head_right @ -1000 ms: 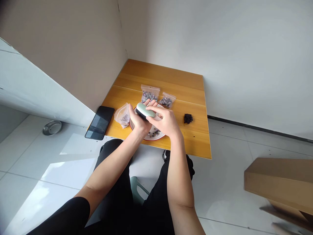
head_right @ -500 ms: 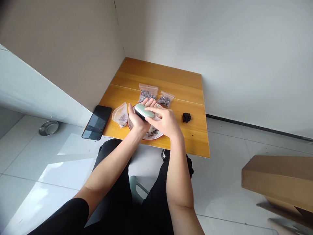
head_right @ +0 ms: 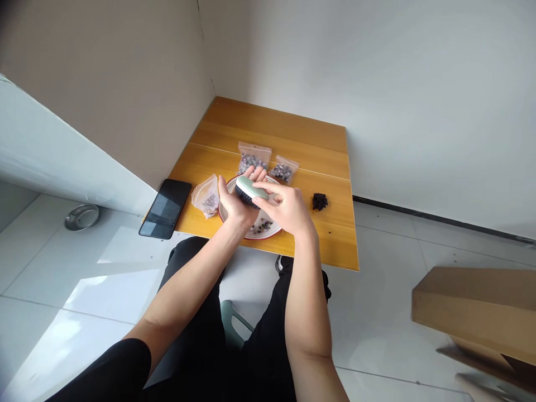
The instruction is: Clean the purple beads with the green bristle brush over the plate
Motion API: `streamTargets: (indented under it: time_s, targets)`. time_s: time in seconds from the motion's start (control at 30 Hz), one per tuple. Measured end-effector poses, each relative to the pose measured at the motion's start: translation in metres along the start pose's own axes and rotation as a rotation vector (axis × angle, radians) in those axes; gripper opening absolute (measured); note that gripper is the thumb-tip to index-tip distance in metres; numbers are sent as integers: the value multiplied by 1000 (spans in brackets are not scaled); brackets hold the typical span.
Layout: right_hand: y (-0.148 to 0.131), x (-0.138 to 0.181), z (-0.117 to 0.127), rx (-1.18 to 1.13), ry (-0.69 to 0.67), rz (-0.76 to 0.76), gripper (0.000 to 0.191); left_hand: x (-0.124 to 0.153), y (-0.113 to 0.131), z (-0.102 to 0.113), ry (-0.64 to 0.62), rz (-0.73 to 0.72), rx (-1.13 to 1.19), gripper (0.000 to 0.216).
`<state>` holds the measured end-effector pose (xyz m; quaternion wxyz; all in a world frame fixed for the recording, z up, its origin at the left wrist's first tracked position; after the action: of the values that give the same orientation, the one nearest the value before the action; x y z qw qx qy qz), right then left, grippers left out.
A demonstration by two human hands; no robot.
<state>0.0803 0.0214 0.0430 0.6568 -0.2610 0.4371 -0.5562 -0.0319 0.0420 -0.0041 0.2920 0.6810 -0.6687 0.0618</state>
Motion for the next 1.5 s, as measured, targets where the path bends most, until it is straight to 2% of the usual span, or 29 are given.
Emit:
streamTargets:
  time_s: [0.13, 0.33, 0.5, 0.67, 0.9, 1.1, 1.23, 1.33, 1.5]
  targets:
    - [-2, 0, -6, -37, -38, 8, 39, -1, -2, 1, 10, 13, 20, 73]
    - [-2, -2, -3, 32, 61, 133, 37, 0, 0, 2, 8, 10, 31, 76]
    - [-2, 1, -4, 27, -21, 137, 35, -2, -3, 5, 45, 22, -1, 78]
    - [-2, 0, -6, 36, 74, 236, 35, 1, -4, 4, 5, 6, 26, 72]
    - [2, 2, -1, 19, -23, 128, 36, -2, -5, 8, 35, 26, 0, 78]
    - [4, -2, -2, 42, 61, 173, 37, 1, -6, 5, 29, 32, 33, 74]
    - [6, -1, 2, 16, 16, 117, 36, -1, -3, 4, 49, 31, 0, 80]
    - [4, 0, 0, -2, -8, 132, 35, -2, -7, 4, 43, 34, -4, 79]
    - [5, -2, 1, 42, 87, 179, 35, 0, -6, 2, 16, 25, 17, 76]
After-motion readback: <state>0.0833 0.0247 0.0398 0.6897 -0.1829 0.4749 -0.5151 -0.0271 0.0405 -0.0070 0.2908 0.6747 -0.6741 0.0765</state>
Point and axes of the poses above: each hand's wrist, its own x-axis away from the middle knuckle, its own z-axis out of the back of the hand, y = z × x, the point moved 4 cm from there along -x, towards the middle knuckle, and after that the axes turned 15 degrees about y, right-handed, at the moved point
